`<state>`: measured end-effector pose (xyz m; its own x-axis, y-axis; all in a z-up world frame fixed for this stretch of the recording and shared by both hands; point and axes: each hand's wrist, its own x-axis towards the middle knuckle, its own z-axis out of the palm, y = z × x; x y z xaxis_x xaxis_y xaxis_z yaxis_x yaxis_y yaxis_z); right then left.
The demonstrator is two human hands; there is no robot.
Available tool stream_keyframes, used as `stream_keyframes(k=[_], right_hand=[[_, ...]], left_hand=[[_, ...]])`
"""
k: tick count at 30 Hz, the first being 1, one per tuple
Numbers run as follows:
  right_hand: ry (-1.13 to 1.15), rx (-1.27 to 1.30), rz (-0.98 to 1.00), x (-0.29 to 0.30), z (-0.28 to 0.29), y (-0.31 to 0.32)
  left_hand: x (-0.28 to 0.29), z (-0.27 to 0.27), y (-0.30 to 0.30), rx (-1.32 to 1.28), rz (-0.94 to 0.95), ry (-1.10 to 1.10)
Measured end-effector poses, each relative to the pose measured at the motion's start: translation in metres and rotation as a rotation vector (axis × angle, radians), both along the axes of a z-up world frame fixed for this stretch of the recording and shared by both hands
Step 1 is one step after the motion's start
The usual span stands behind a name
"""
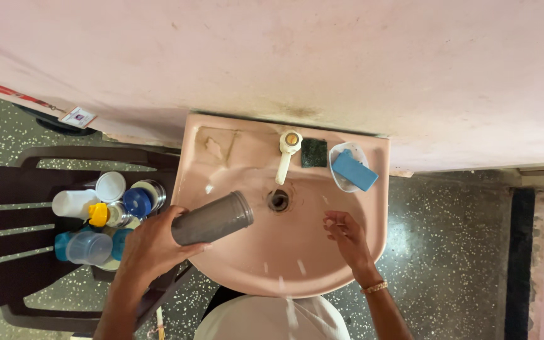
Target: The person scrubs a dark cylindrical container with a sponge under running water in a pink sink, rinses it, and places it on a nearby chair. Then the person picks up a red thermos and its lid, returns to the sink, and begins scrubbing the lid with the sponge.
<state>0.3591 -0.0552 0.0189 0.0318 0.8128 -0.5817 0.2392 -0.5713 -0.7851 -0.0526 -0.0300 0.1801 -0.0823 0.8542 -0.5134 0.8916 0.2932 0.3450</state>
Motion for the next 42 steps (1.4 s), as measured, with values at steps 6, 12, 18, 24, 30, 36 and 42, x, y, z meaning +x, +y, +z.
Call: stream_keyframes(k=[6, 12, 18, 24, 30, 36, 42], right_hand=[[0.033, 0.031, 0.007, -0.012, -0.005, -0.002], [0.011, 0.042, 0.039, -0.017, -0.013, -0.002], [-0.026, 0.069, 0.043, -0.022, -0.012, -0.004], [-0.013, 0.091, 0.082, -0.025, -0.016, -0.007], [0.113, 0.170, 0.093, -0.035, -0.038, 0.010], [0.618, -0.041, -0.011, -0.079, -0.072, 0.073], [0.948, -0.456, -0.329, -0.127, -0.108, 0.115]], left_hand=[[0.002, 0.011, 0.005, 0.025, -0.088, 0.060], [0.008, 0.013, 0.014, 0.046, -0.215, 0.051], [0.017, 0.015, 0.022, 0.125, -0.270, 0.078], [0.026, 0.017, 0.027, 0.174, -0.315, 0.179], [0.030, 0.016, 0.026, 0.245, -0.285, 0.180], [0.023, 0.011, 0.012, 0.179, -0.110, 0.048], [0.006, -0.002, -0.026, 0.078, 0.285, -0.196]])
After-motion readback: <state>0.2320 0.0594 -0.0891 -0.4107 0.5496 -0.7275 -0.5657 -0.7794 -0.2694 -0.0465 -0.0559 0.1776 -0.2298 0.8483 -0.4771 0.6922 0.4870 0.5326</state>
